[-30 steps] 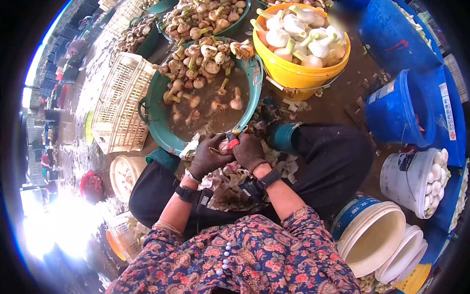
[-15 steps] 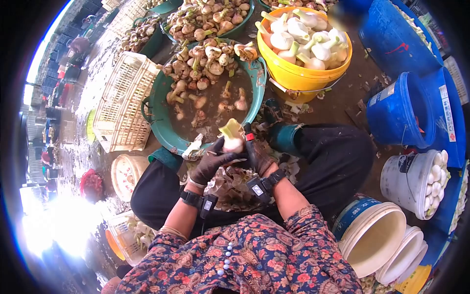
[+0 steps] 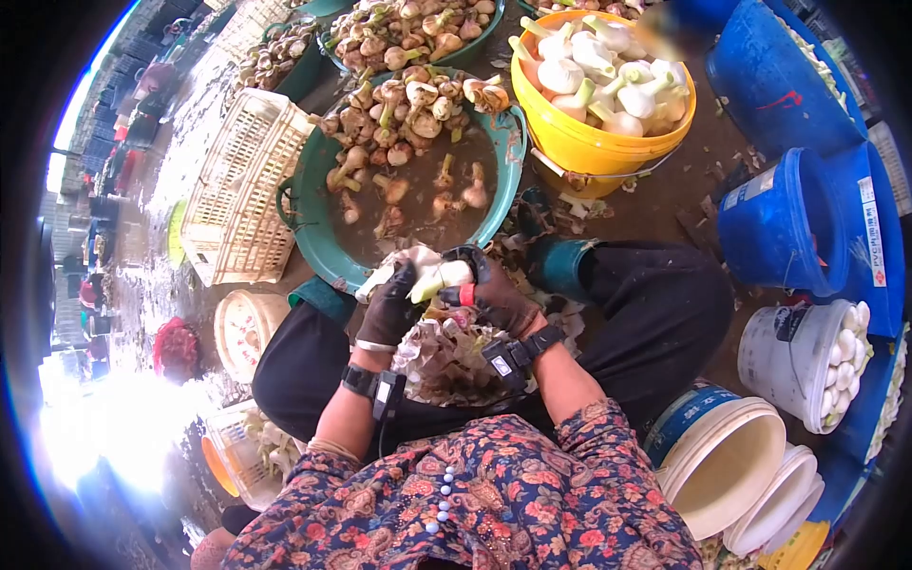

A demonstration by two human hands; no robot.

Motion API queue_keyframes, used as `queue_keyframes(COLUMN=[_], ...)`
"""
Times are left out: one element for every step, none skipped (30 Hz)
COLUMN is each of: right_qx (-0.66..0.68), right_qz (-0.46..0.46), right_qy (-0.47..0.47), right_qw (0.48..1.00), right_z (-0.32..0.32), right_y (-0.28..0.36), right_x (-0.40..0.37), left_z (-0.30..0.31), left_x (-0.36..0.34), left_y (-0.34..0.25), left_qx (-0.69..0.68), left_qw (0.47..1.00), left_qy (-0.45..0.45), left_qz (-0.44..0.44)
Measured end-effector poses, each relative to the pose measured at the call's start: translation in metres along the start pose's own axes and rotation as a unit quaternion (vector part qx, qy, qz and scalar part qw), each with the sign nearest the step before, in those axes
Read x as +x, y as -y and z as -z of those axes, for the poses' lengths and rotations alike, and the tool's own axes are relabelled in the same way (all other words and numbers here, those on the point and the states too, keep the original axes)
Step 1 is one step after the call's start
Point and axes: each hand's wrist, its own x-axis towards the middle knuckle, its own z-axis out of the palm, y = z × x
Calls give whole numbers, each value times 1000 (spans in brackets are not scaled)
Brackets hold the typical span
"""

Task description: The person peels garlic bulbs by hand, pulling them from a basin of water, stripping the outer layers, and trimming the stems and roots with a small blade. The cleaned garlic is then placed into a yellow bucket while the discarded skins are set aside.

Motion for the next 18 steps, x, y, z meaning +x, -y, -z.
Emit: queue_keyframes(right_qx=[117,233,232,345,453,555,317,317,165,8,-165,-165,-160,-154,184,184,-37,-258], right_qz=[-7,-13,-13,-37,-59,-80,53,54,85,113,164,165,201,236,136,135,168,194], right_qy=[-7,-13,-13,-15,-18,-20,-65,-66,-71,-72,-68,-67,-76,-83,-32,-30,-37,-43], right_qw=[993,972,972,938,889,828,945,945,980,991,970,970,964,956,973,973,984,945], right_z=[-1,-1,1,4,9,14,25,24,24,23,19,19,20,15,6,4,4,-3], right_y=[-3,-6,-8,-11,-14,-21,-59,-58,-57,-56,-36,-42,-51,-48,-47,-43,-40,-20], right_x=[1,3,4,4,4,4,7,4,2,-2,-9,-7,-4,-3,-3,-3,-3,-2], left_z=[-4,-5,-3,0,3,4,18,30,17,10,8,8,11,9,5,2,0,0], left_x=[-2,0,-6,-19,-30,-35,-22,-9,-17,-22,-14,-5,1,8,12,16,18,19], left_y=[-5,-10,-8,-1,5,8,-20,-49,-41,-32,-32,-33,-35,-40,-44,-46,-41,-35], left_qx=[-52,-104,-104,-226,-344,-455,-394,-326,-226,-226,-201,-173,-172,-173,-148,-122,-91,-91], left_qw=[998,991,991,966,922,858,849,825,920,920,940,949,937,936,960,978,987,987], left_qy=[-20,-41,-42,15,72,128,219,304,269,266,171,75,44,44,29,12,47,46], left_qz=[38,76,75,121,163,201,277,348,173,175,215,252,302,302,235,167,128,127])
